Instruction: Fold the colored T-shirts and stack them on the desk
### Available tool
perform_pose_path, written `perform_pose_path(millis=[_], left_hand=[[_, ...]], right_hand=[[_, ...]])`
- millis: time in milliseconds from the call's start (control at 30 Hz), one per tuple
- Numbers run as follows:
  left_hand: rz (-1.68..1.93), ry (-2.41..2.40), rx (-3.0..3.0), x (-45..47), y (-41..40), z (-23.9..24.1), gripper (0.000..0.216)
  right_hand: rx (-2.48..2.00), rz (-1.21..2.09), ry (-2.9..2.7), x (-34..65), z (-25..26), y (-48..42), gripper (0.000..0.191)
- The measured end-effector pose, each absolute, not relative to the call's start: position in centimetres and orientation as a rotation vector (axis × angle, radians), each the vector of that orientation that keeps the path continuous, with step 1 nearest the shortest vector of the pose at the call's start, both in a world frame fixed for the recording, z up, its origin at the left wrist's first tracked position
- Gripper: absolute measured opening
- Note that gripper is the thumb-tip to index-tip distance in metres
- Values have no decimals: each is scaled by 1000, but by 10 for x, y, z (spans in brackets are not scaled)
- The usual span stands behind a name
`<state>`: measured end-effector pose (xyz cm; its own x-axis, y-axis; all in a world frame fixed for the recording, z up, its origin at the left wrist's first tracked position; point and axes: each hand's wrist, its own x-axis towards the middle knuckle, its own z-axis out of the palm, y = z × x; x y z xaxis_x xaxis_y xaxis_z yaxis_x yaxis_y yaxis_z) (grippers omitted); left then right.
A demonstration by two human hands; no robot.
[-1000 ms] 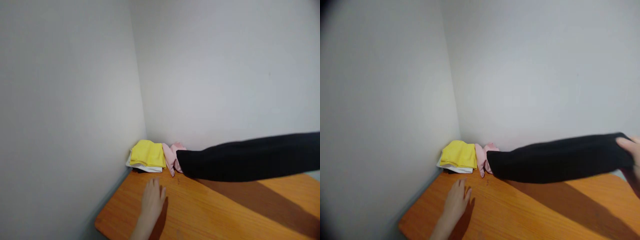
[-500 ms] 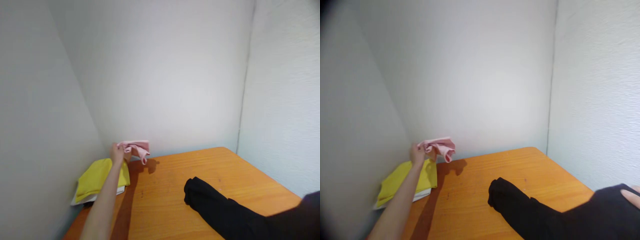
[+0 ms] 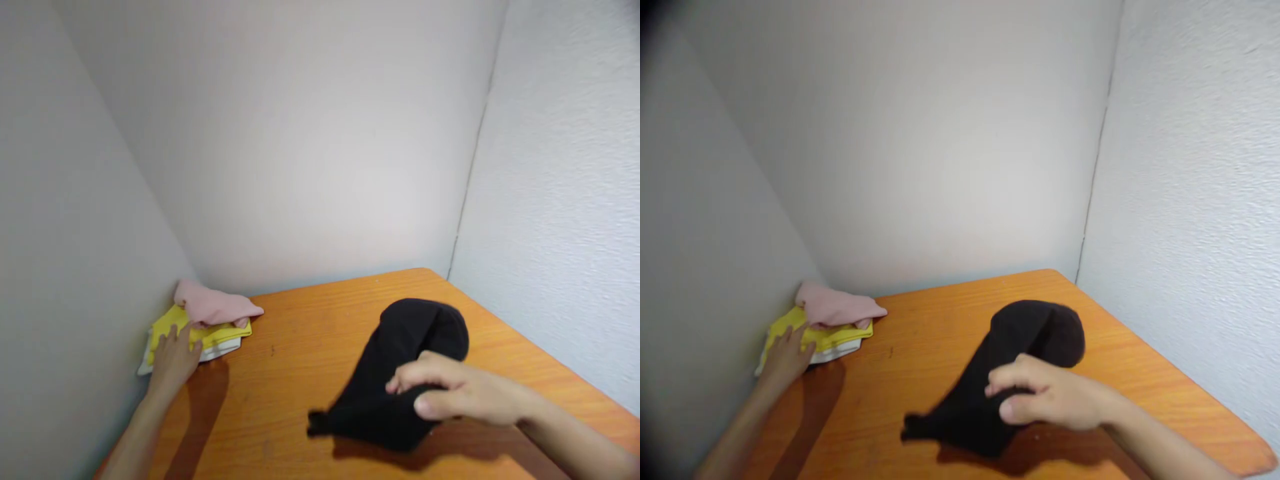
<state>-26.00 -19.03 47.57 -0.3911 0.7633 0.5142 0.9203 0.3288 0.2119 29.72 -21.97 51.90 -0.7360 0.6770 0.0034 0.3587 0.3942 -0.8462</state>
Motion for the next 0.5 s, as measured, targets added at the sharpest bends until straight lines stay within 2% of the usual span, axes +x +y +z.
perform_pose_path(millis=[67, 167, 300, 367, 433, 500], left_hand=[[-649, -2237, -1697, -245, -205, 461, 45], [-666, -2192, -2027, -207, -225, 441, 47], [-670, -2195, -2335, -135, -242, 425, 41], [-660, -2175, -2481, -96, -246, 424, 39], [-666, -2109, -2654, -57, -246, 428, 37], [-705, -1993, -2821, -21, -245, 435, 36]], right_hand=[[-754, 1369, -2641, 270, 493, -231, 14], [-651, 1499, -2841, 256, 459, -245, 15], [-805, 1615, -2624, 283, 458, -243, 16], [-998, 1448, -2387, 304, 463, -225, 30], [-1315, 1049, -2213, 323, 459, -198, 43], [-1684, 650, -2056, 336, 446, -169, 47]])
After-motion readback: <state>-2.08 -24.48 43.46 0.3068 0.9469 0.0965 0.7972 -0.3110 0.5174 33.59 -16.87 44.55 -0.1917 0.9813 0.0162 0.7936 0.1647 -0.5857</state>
